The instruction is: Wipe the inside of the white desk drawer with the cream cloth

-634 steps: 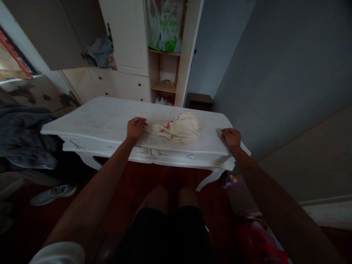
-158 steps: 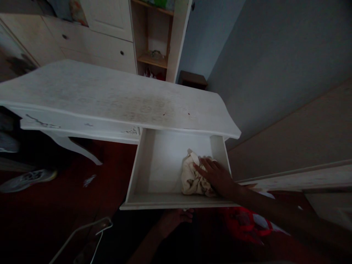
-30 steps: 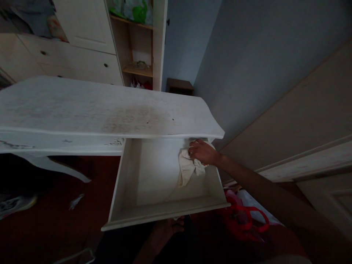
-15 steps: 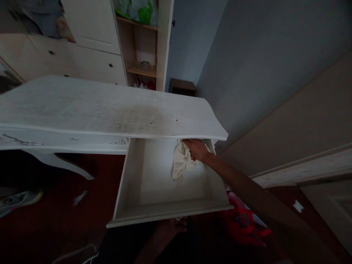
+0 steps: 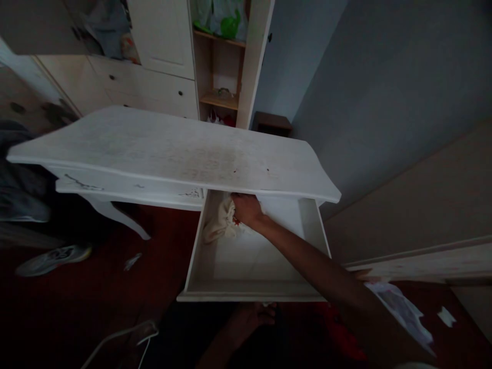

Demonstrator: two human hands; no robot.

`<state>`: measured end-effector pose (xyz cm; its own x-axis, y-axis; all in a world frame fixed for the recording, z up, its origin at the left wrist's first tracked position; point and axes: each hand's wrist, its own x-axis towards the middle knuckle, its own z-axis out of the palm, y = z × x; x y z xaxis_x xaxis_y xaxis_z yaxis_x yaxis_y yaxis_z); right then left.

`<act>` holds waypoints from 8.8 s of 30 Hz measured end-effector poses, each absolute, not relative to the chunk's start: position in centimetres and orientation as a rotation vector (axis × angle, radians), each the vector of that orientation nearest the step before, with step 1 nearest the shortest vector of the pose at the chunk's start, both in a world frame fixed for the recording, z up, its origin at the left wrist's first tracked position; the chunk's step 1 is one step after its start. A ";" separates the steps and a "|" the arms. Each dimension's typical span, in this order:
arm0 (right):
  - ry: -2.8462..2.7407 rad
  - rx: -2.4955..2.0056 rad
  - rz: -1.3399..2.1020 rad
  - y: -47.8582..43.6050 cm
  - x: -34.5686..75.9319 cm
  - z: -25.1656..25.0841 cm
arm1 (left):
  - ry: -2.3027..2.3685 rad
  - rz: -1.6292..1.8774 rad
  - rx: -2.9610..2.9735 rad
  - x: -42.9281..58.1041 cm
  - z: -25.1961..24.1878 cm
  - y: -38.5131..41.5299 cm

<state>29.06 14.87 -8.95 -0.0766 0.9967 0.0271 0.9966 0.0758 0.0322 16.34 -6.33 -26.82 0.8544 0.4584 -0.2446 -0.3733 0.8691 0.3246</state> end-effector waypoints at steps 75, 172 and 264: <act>1.923 2.437 0.115 8.8 37.1 -9.8 | 0.311 0.428 0.254 16.2 -26.1 -6.1; 2.325 2.818 0.206 11.6 55.4 -6.9 | 0.457 0.447 0.577 14.0 -18.2 -4.8; 2.289 2.698 0.280 10.4 54.0 -6.9 | 0.775 0.832 1.215 18.5 -5.0 18.3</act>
<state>53.95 10.35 -6.88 0.1902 0.9093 0.3702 0.9716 -0.1204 -0.2035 18.55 18.29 -5.03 0.4894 0.8697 -0.0643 -0.1262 0.1436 0.9816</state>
